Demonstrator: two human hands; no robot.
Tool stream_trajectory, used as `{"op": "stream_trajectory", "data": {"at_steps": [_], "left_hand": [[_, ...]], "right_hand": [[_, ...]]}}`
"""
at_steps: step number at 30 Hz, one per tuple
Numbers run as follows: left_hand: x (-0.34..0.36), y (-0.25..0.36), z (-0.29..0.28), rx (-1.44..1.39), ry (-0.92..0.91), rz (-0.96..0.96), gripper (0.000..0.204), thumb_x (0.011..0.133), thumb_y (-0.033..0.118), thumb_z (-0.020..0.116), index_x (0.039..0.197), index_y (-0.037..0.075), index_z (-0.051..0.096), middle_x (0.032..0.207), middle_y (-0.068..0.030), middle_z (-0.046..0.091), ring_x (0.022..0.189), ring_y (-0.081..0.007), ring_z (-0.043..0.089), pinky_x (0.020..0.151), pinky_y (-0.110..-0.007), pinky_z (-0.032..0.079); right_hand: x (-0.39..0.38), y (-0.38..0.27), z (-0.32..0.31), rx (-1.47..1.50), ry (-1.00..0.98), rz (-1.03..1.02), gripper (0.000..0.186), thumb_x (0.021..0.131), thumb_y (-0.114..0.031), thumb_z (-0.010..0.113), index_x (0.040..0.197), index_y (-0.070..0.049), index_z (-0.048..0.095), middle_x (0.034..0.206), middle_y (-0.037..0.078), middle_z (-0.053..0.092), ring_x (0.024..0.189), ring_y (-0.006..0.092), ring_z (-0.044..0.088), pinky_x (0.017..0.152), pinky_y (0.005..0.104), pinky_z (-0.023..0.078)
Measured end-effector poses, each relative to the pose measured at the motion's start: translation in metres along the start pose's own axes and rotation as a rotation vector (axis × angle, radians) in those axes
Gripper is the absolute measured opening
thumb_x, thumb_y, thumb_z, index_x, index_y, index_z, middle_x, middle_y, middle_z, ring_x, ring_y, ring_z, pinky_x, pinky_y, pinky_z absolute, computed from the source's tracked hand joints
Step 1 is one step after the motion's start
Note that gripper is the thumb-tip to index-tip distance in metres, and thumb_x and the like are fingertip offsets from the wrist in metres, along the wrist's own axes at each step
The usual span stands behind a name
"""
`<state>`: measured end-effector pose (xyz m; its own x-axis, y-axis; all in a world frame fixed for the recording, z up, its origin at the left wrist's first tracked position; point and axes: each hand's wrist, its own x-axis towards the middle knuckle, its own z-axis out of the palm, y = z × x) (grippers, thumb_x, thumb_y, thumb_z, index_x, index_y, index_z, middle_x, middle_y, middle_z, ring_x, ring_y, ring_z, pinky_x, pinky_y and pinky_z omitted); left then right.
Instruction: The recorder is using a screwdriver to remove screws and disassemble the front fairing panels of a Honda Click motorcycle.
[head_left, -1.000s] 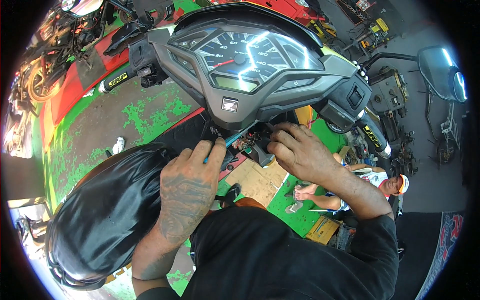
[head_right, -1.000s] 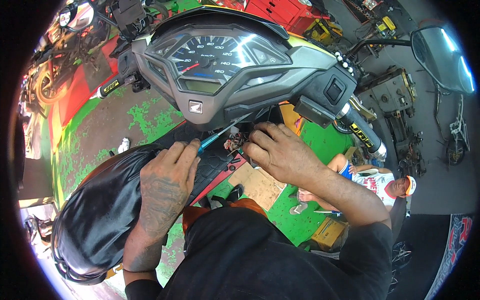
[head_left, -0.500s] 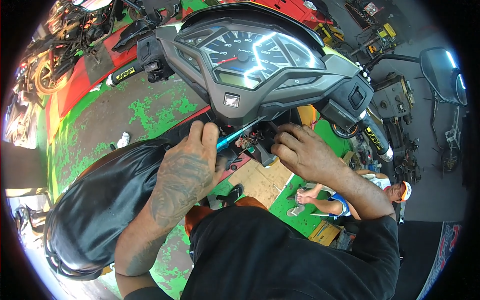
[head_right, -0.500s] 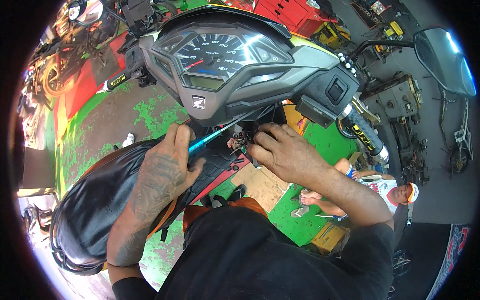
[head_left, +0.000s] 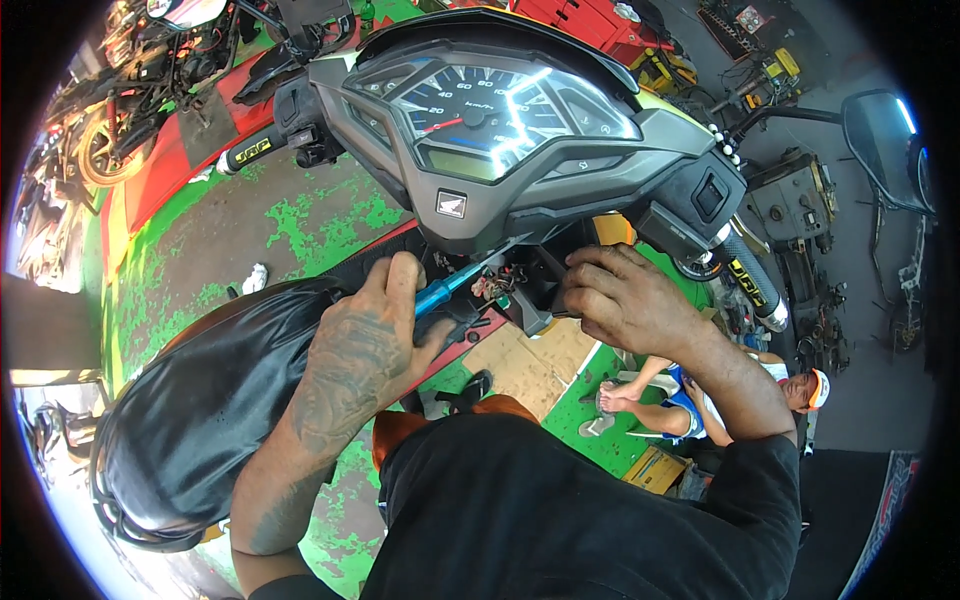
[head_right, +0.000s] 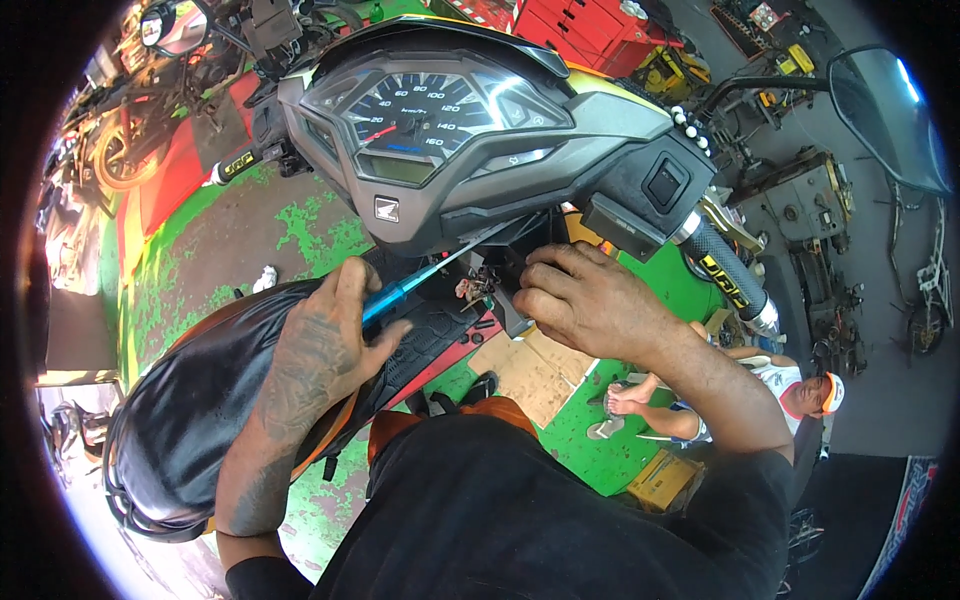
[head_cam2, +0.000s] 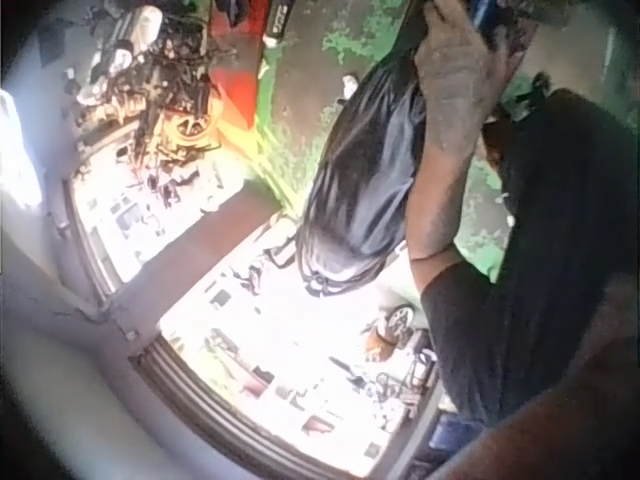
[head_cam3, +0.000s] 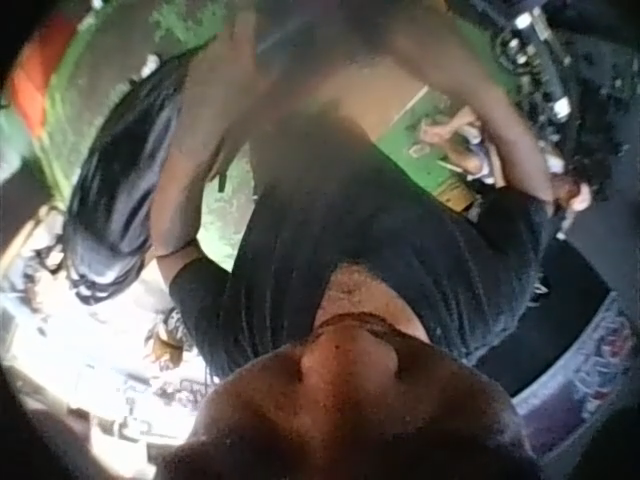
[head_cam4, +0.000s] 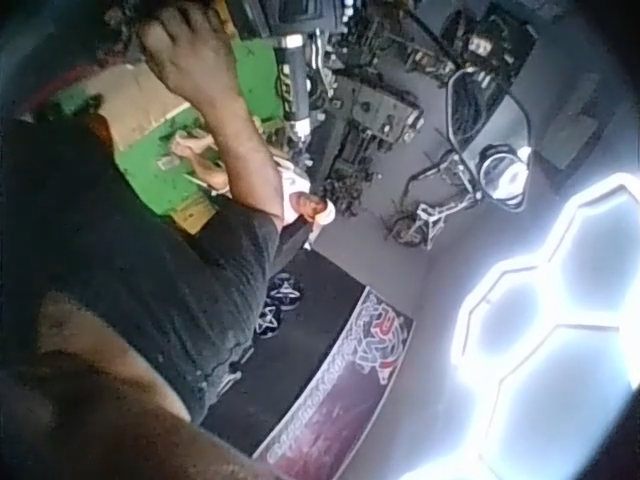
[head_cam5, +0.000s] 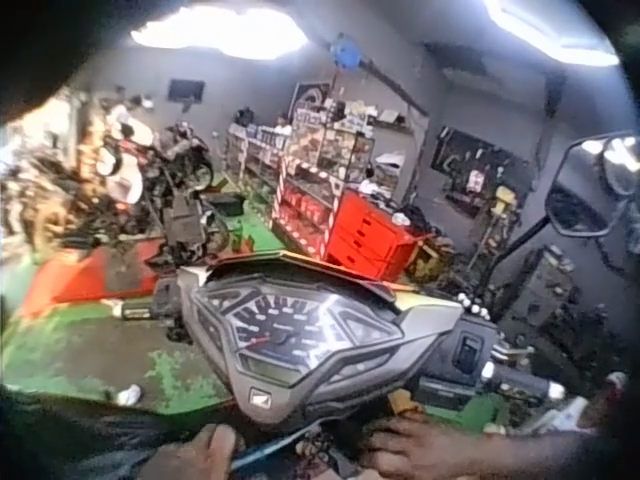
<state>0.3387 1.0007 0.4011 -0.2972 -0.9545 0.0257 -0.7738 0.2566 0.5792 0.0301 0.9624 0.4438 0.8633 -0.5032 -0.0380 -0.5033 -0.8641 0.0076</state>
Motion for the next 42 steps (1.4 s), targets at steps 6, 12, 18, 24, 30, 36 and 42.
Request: {"op": "stream_trajectory", "data": {"at_steps": [6,12,18,24,30,36,42], "left_hand": [[-0.008,0.007,0.002,0.212,0.233,0.215,0.032,0.089,0.023,0.076,0.105,0.003,0.057,0.087,-0.0137,0.061,0.078,-0.0332,0.066,0.070,-0.042,0.056],[-0.002,0.012,-0.006,0.180,0.086,0.050,0.040,0.086,0.024,0.078,0.111,0.003,0.055,0.088,-0.0130,0.061,0.083,-0.0349,0.068,0.071,-0.043,0.055],[-0.003,0.003,-0.005,0.181,0.141,0.182,0.039,0.081,0.017,0.079,0.110,0.004,0.056,0.098,-0.0131,0.059,0.087,-0.0359,0.068,0.071,-0.044,0.055],[-0.009,0.008,0.001,0.360,0.420,0.296,0.019,0.090,0.021,0.072,0.089,0.003,0.064,0.088,-0.0097,0.062,0.078,-0.0273,0.069,0.064,-0.038,0.056],[-0.002,0.003,-0.007,0.098,0.162,0.115,0.026,0.091,0.020,0.073,0.102,0.003,0.057,0.093,-0.0130,0.063,0.089,-0.0338,0.069,0.073,-0.044,0.056],[-0.013,0.000,0.006,0.165,0.285,0.199,0.034,0.088,0.022,0.075,0.109,0.003,0.056,0.093,-0.0127,0.065,0.089,-0.0347,0.069,0.075,-0.044,0.056],[-0.015,-0.004,0.018,0.060,0.245,0.095,0.034,0.089,0.025,0.075,0.109,0.003,0.058,0.088,-0.0118,0.064,0.083,-0.0315,0.069,0.072,-0.043,0.056]], "right_hand": [[-0.005,0.001,0.002,0.012,0.013,0.006,0.040,0.076,-0.021,0.078,0.110,-0.014,0.059,0.116,0.002,0.061,0.123,0.0269,0.057,0.095,0.0433,0.052],[-0.007,-0.002,0.005,-0.005,0.034,-0.013,0.033,0.077,-0.019,0.077,0.106,-0.013,0.061,0.113,0.003,0.062,0.123,0.0271,0.057,0.093,0.0431,0.052],[-0.007,-0.004,0.009,0.001,0.057,-0.004,0.034,0.076,-0.018,0.076,0.106,-0.014,0.061,0.113,0.002,0.062,0.122,0.0274,0.057,0.091,0.0428,0.050],[-0.012,0.001,0.005,-0.012,0.032,-0.041,0.038,0.074,-0.017,0.077,0.108,-0.015,0.061,0.113,0.002,0.061,0.124,0.0270,0.057,0.092,0.0432,0.050],[-0.017,0.009,0.000,-0.001,-0.015,-0.066,0.040,0.072,-0.016,0.077,0.108,-0.014,0.060,0.115,0.002,0.062,0.126,0.0269,0.056,0.095,0.0439,0.050],[-0.023,0.017,-0.001,0.067,0.033,-0.052,0.036,0.071,-0.010,0.076,0.102,-0.011,0.058,0.111,0.004,0.064,0.124,0.0292,0.059,0.096,0.0450,0.051],[-0.015,0.018,-0.007,0.280,0.161,0.009,0.031,0.069,0.003,0.070,0.093,-0.008,0.053,0.093,0.007,0.065,0.111,0.0344,0.067,0.089,0.0444,0.056]]}}
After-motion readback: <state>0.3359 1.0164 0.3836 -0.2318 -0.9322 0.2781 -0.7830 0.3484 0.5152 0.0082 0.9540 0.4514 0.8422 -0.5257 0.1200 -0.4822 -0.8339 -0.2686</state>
